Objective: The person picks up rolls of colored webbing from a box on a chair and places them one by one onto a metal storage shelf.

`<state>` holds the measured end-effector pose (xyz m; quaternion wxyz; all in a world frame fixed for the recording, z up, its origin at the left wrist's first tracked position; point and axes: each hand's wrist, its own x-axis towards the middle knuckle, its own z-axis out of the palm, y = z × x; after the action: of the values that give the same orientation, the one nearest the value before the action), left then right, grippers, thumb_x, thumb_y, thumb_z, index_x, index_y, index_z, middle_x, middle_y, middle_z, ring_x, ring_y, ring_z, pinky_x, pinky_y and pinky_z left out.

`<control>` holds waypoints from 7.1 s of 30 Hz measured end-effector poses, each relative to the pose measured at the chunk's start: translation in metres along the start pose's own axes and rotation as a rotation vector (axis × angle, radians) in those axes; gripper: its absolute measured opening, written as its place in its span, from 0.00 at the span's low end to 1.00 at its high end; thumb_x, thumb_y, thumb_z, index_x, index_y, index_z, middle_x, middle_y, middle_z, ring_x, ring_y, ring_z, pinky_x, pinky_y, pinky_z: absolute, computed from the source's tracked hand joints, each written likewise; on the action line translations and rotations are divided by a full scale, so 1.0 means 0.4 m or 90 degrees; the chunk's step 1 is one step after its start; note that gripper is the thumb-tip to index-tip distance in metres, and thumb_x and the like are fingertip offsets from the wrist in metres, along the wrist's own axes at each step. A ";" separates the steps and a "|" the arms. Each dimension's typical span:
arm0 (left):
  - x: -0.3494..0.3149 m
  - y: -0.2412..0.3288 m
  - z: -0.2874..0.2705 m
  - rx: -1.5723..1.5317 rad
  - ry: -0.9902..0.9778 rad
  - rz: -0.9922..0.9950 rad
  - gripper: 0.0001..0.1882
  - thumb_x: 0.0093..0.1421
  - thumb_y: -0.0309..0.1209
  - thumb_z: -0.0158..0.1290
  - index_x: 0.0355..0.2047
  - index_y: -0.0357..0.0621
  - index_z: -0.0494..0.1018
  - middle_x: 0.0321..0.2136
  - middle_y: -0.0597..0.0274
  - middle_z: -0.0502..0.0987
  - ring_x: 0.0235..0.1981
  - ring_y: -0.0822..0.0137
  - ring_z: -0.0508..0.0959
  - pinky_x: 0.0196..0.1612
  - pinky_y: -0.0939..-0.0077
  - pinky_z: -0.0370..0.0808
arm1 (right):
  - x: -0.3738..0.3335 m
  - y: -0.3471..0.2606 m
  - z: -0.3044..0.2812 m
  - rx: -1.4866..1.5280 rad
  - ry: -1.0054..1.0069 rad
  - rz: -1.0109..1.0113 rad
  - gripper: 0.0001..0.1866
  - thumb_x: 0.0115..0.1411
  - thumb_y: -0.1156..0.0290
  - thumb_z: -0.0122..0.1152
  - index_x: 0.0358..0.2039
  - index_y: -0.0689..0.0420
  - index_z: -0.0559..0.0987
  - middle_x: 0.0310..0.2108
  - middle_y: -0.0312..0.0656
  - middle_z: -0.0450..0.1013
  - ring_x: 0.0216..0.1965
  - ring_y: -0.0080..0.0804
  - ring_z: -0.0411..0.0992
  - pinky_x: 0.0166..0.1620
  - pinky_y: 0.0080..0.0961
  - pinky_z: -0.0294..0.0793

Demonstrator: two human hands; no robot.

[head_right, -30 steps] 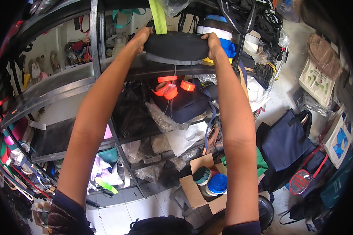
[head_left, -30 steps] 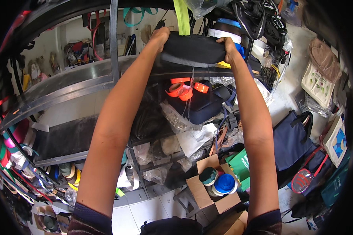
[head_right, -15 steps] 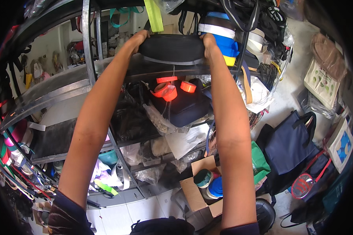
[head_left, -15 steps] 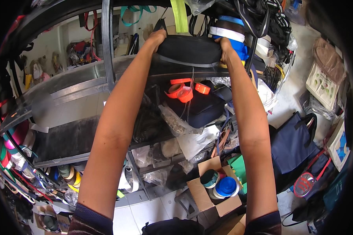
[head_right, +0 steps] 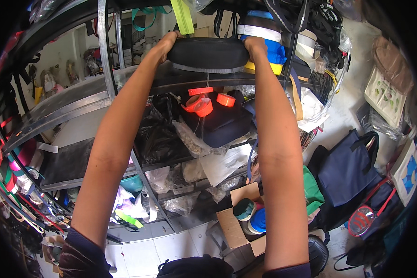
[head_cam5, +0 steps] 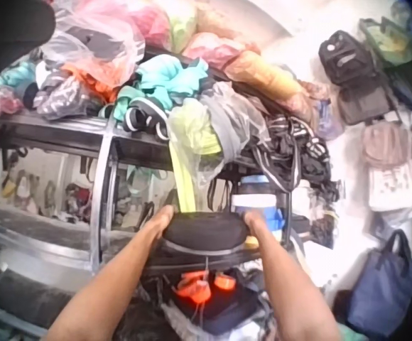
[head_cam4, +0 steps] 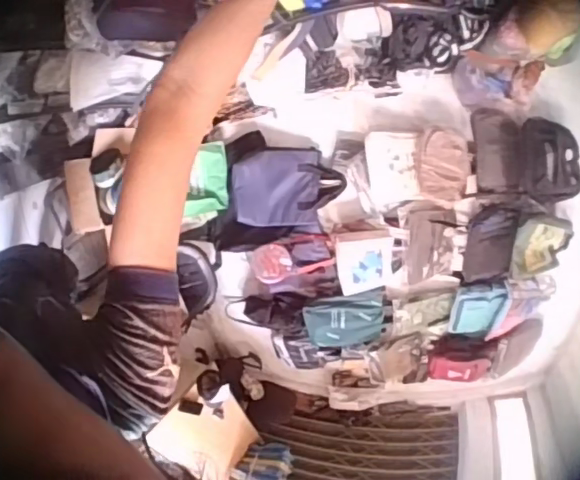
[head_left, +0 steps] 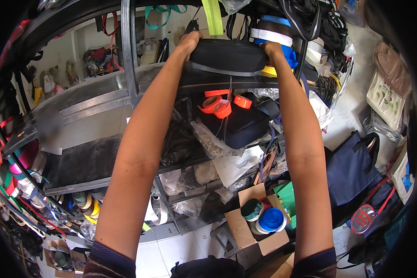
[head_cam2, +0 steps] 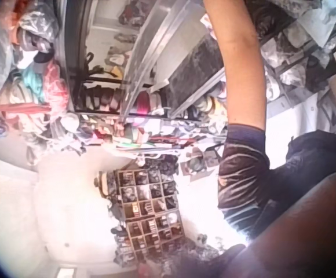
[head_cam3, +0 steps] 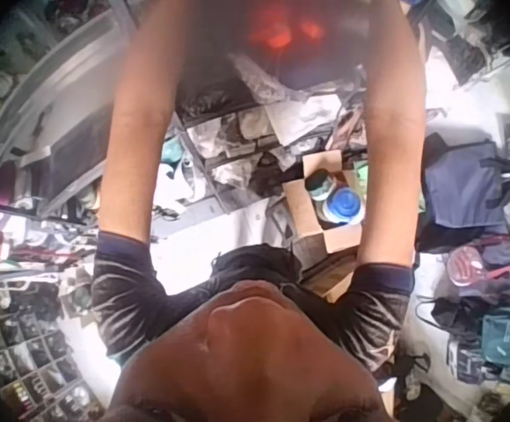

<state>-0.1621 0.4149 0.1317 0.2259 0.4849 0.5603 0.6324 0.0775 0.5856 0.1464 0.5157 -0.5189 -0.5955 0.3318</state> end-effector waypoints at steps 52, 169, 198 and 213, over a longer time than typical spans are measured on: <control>-1.640 -1.129 0.476 0.137 -1.212 0.022 0.07 0.59 0.28 0.56 0.37 0.38 0.77 0.33 0.54 0.81 0.37 0.64 0.81 0.42 0.70 0.76 | -1.930 1.433 -0.523 -0.301 -0.082 0.415 0.10 0.58 0.64 0.58 0.36 0.52 0.83 0.33 0.41 0.80 0.36 0.38 0.79 0.42 0.36 0.76; -0.425 0.069 0.050 -0.501 -0.249 0.308 0.37 0.54 0.31 0.65 0.58 0.32 0.57 0.52 0.51 0.68 0.55 0.60 0.70 0.59 0.63 0.70 | -0.497 0.011 -0.277 0.556 -0.085 -0.150 0.28 0.59 0.50 0.47 0.48 0.62 0.74 0.44 0.48 0.76 0.44 0.40 0.74 0.51 0.33 0.70; -0.127 -0.012 -0.022 0.117 -0.035 0.224 0.62 0.52 0.70 0.49 0.66 0.24 0.44 0.65 0.35 0.52 0.68 0.48 0.52 0.69 0.61 0.46 | -0.112 -0.038 0.000 0.260 -0.018 -0.180 0.30 0.56 0.51 0.50 0.48 0.64 0.78 0.53 0.58 0.71 0.56 0.53 0.68 0.58 0.39 0.63; -0.181 0.000 0.000 0.193 0.160 0.228 0.47 0.62 0.64 0.38 0.64 0.34 0.56 0.62 0.43 0.61 0.65 0.51 0.58 0.67 0.64 0.49 | -0.206 0.001 0.033 0.359 0.003 -0.184 0.41 0.61 0.37 0.43 0.51 0.69 0.74 0.52 0.61 0.69 0.55 0.55 0.67 0.57 0.41 0.62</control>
<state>-0.1310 0.3549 0.1057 -0.0361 0.5219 0.5777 0.6266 0.0591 0.5084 0.1204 0.6827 -0.2663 -0.5462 0.4058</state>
